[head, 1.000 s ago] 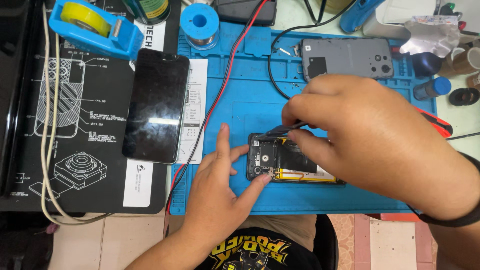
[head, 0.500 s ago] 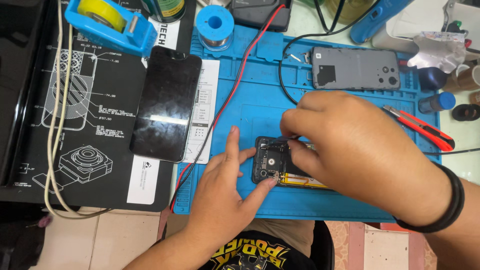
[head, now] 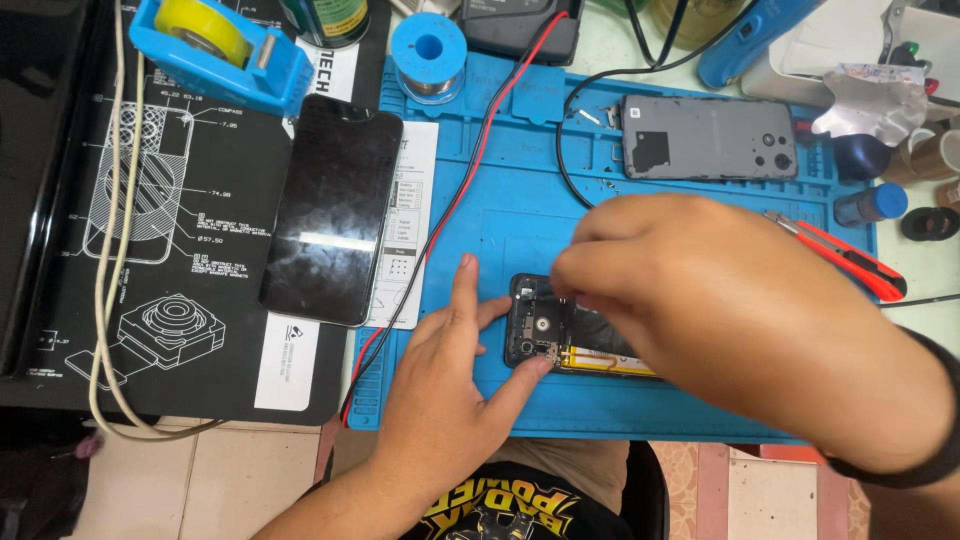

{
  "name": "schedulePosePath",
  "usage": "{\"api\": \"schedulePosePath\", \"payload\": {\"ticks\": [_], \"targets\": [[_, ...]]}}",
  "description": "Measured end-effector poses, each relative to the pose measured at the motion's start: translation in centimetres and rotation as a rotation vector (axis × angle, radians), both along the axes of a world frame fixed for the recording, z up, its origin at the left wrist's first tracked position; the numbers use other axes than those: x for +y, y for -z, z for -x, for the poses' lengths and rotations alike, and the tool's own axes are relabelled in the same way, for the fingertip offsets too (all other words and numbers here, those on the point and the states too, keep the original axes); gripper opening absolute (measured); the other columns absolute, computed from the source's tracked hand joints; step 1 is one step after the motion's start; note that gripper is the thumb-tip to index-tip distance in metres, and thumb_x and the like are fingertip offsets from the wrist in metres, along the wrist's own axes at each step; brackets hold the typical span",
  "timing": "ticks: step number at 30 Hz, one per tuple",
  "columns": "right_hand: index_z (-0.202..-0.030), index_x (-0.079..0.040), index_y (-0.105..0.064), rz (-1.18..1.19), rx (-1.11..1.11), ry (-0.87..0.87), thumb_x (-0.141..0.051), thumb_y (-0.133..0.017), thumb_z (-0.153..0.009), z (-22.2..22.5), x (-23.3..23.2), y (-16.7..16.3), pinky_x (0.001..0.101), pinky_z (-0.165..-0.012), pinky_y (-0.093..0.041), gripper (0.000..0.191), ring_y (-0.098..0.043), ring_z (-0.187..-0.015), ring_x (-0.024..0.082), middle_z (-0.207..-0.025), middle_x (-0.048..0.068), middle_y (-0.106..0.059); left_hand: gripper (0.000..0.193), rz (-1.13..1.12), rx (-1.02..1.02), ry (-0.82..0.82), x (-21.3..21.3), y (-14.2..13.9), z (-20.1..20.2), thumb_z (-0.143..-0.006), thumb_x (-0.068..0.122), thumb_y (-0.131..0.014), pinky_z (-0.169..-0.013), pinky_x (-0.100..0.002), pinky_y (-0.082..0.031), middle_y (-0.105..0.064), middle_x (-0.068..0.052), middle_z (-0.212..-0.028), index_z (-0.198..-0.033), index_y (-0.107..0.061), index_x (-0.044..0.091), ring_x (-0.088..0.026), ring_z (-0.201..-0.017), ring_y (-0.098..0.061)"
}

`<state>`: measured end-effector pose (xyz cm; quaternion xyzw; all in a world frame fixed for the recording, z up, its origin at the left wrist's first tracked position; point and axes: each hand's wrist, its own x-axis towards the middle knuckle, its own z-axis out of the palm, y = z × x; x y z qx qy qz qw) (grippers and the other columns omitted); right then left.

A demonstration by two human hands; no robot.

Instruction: The person uses a metal pick to pry and separate the screen from the smartphone frame, then uses a SIM ejector tool to open the SIM tray. The phone remains partially disassembled on the workbench.

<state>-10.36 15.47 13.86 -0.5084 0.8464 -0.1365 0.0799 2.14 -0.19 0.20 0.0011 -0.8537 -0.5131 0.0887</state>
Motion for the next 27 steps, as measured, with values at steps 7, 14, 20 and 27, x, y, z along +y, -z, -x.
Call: {"api": "schedulePosePath", "payload": {"ticks": [7,14,20,27], "targets": [[-0.093,-0.011,-0.076,0.104,-0.151,0.275,-0.02,-0.079,-0.08,0.1,4.6,1.1,0.0322,-0.064,-0.053,0.016,-0.071,-0.078,0.021,-0.086,0.003,-0.073,0.089,-0.052,-0.016,-0.066,-0.1,0.0,0.3,-0.087,0.021,-0.078,-0.077,-0.034,-0.056,-0.077,-0.01,-0.118,-0.156,-0.027,-0.005,-0.023,-0.086,-0.066],[-0.091,-0.006,-0.075,0.205,-0.198,0.465,-0.015,-0.08,-0.08,0.3,7.5,4.0,0.0308,-0.067,-0.054,0.016,-0.072,-0.076,0.017,-0.082,0.006,-0.074,0.076,0.349,0.147,0.091,-1.3,-2.3,2.4,-0.09,0.001,-0.064,-0.067,-0.046,-0.05,-0.066,-0.013,-0.075,-0.158,-0.03,0.0,-0.032,-0.072,-0.063],[-0.103,-0.003,-0.074,0.455,-0.267,0.677,-0.011,-0.081,-0.084,1.6,10.7,7.3,0.0265,-0.079,-0.054,0.021,-0.068,-0.09,0.012,-0.097,0.004,-0.074,0.094,0.656,0.158,0.504,-2.4,-4.3,6.8,-0.075,-0.004,-0.06,-0.068,-0.049,-0.051,-0.064,-0.015,-0.068,-0.161,-0.024,0.009,-0.038,-0.069,-0.061],[-0.108,-0.003,-0.07,0.768,-0.217,0.85,-0.008,-0.081,-0.096,2.6,14.6,9.3,0.0221,-0.09,-0.052,0.017,-0.066,-0.099,0.009,-0.102,0.003,-0.072,0.102,0.765,-0.047,0.651,-1.5,-6.1,8.7,-0.073,-0.001,-0.065,-0.067,-0.05,-0.053,-0.067,-0.018,-0.077,-0.162,-0.017,0.012,-0.04,-0.072,-0.063]]}}
